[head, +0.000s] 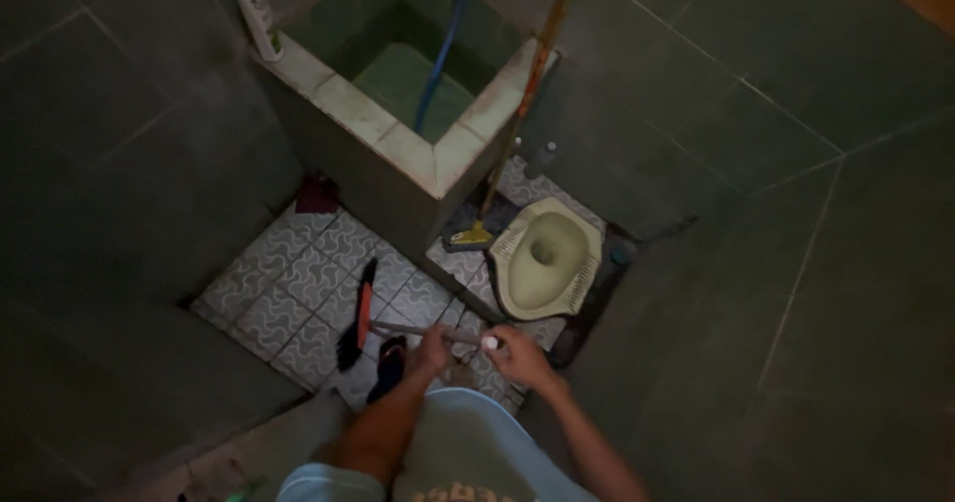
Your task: The person cleans the bathroom floor by applying a cleaning liquid from a small bottle and using a squeegee to move the liquid across the tiled surface.
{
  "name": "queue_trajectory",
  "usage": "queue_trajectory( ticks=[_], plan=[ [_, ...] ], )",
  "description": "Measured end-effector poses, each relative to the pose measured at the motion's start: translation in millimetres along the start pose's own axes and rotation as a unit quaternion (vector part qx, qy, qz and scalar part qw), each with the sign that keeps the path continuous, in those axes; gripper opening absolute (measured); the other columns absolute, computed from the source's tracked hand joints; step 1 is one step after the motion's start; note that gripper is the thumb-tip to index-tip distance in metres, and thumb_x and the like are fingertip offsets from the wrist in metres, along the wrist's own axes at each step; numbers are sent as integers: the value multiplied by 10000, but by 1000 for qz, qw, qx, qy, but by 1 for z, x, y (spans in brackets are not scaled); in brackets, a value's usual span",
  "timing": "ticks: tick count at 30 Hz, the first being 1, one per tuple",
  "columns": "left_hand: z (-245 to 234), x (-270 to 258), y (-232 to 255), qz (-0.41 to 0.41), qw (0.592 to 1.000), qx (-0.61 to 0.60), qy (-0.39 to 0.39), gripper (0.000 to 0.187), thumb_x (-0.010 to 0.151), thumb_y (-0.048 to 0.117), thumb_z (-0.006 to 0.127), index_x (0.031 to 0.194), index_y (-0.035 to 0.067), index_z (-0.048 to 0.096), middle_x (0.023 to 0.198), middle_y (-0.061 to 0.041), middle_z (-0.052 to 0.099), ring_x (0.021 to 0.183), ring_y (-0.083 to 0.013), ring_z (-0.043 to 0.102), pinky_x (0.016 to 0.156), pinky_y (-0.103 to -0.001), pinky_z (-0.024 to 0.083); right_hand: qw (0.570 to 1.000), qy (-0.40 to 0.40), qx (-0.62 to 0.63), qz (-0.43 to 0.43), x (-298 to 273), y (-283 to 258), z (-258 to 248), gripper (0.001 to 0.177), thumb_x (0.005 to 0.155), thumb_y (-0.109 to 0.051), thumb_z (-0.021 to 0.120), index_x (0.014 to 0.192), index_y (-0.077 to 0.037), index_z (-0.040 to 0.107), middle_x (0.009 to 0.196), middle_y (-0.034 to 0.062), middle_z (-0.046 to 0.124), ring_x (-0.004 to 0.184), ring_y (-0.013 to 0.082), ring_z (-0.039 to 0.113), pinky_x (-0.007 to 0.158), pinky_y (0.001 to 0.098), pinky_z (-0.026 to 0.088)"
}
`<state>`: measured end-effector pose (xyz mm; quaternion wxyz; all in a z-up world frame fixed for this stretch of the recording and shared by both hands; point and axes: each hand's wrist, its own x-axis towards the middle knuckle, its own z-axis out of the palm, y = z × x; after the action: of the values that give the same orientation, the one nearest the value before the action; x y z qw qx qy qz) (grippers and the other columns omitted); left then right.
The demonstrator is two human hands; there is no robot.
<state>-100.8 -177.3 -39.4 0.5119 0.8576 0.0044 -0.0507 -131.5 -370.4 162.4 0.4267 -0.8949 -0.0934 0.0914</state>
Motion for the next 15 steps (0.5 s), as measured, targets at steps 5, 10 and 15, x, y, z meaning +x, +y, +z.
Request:
queue_trajectory(
  ticks=[5, 10, 15],
  plan=[
    [-45, -4, 48, -35, 997, 59, -46, 262, 827, 12, 618, 1049, 92, 732, 1127, -195, 664, 1062, -402, 642, 891, -470, 515, 997, 27, -72, -4, 3, -1, 14, 287, 911, -281, 713, 1164, -145, 704, 905, 145, 741, 792, 360, 719, 679, 450, 551],
    [-56, 16, 28, 29, 993, -32, 107, 317, 788, -43, 543, 1009, 59, 747, 1036, -187, 717, 1006, -371, 684, 913, -435, 543, 999, -4, -11, -41, 38, -24, 21, 248, 974, -257, 652, 1186, -132, 685, 893, 165, 723, 786, 360, 720, 686, 454, 554],
    [-88, 36, 23, -27, 972, -27, 230, 325, 784, -57, 518, 991, 57, 742, 1004, -173, 727, 976, -367, 695, 876, -439, 553, 977, 49, -37, -203, 98, -52, 47, 247, 944, -242, 689, 1158, -119, 683, 971, 182, 733, 877, 406, 703, 721, 477, 550]
  ],
)
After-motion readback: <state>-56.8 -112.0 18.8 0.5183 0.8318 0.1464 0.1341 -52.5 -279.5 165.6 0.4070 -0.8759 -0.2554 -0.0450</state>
